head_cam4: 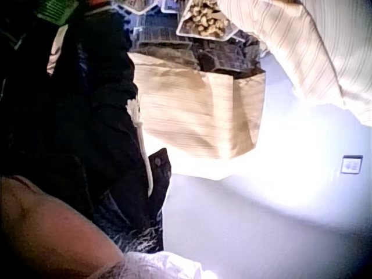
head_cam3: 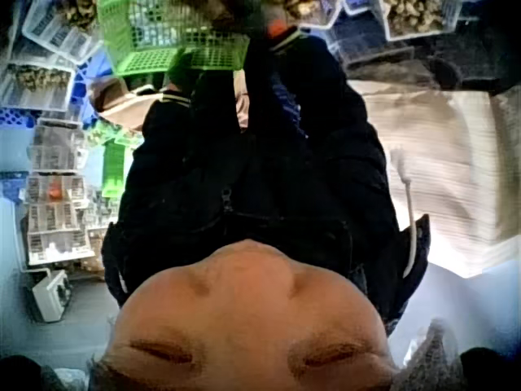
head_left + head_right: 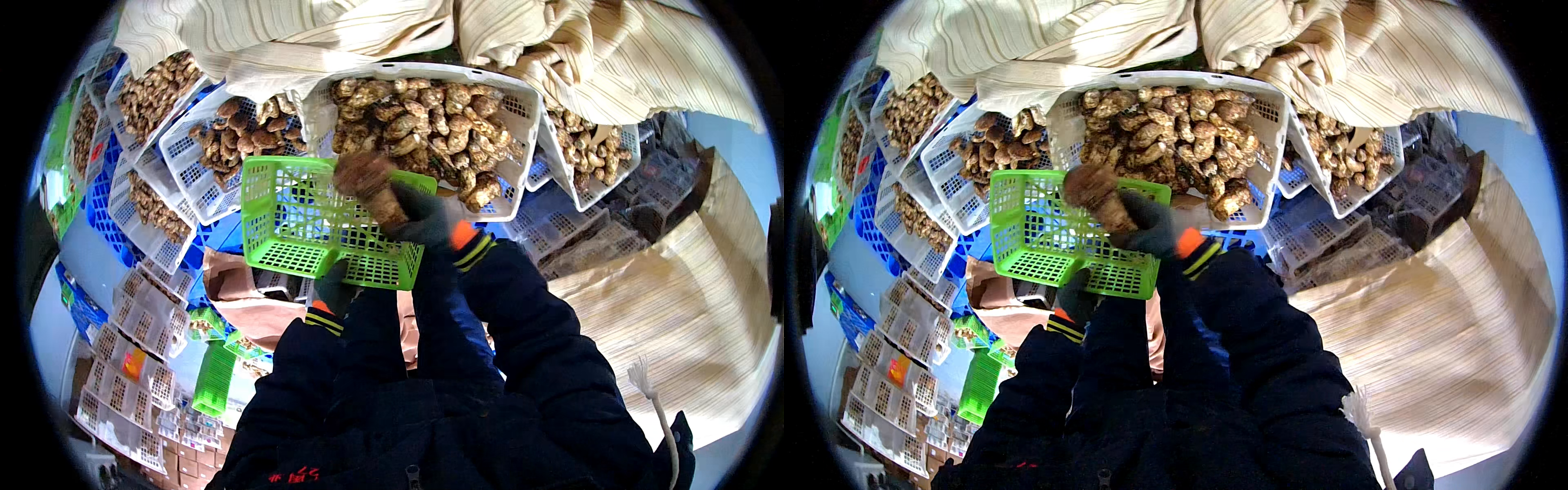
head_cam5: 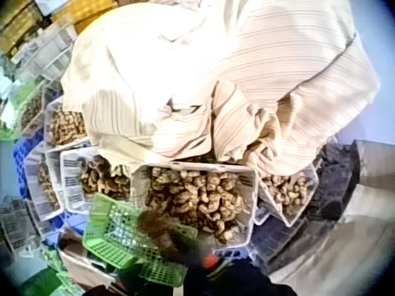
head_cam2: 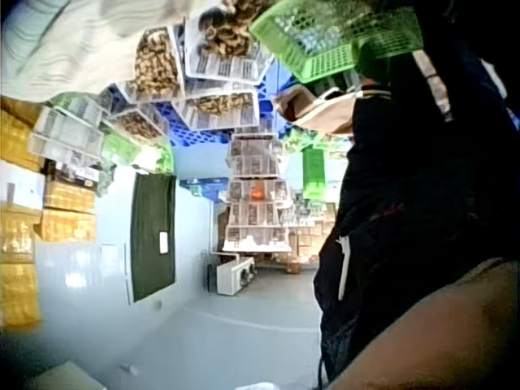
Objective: The person carries a green plastic basket through a warehouse facility and sorts matsutake mushrooms from large white crates into the green basket by hand.
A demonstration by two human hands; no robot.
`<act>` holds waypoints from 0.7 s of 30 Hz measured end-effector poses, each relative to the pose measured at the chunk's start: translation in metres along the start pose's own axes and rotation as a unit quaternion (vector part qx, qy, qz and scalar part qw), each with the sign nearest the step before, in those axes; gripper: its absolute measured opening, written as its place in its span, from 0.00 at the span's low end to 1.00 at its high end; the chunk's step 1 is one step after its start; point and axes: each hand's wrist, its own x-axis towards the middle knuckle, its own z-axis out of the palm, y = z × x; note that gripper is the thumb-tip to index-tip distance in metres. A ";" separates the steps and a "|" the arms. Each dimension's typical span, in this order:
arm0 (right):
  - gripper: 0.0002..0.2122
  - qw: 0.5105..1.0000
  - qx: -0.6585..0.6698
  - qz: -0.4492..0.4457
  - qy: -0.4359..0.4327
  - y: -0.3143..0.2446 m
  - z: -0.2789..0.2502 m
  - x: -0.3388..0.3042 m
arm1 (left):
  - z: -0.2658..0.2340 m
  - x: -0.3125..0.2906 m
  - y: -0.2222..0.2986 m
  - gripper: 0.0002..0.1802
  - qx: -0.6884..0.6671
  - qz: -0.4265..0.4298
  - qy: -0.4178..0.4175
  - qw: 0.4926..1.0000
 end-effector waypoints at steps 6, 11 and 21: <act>0.28 0.877 -0.471 0.086 -0.034 0.035 0.053 -0.001 | -0.002 -0.024 -0.005 0.28 0.035 0.005 0.009 0.999; 0.22 0.859 -0.508 -0.062 -0.026 0.016 0.070 -0.031 | 0.000 -0.055 -0.006 0.30 -0.017 -0.025 -0.016 0.999; 0.23 0.732 -0.636 0.022 0.244 0.010 -0.111 -0.020 | -0.084 -0.060 -0.010 0.27 0.480 0.185 -0.067 0.855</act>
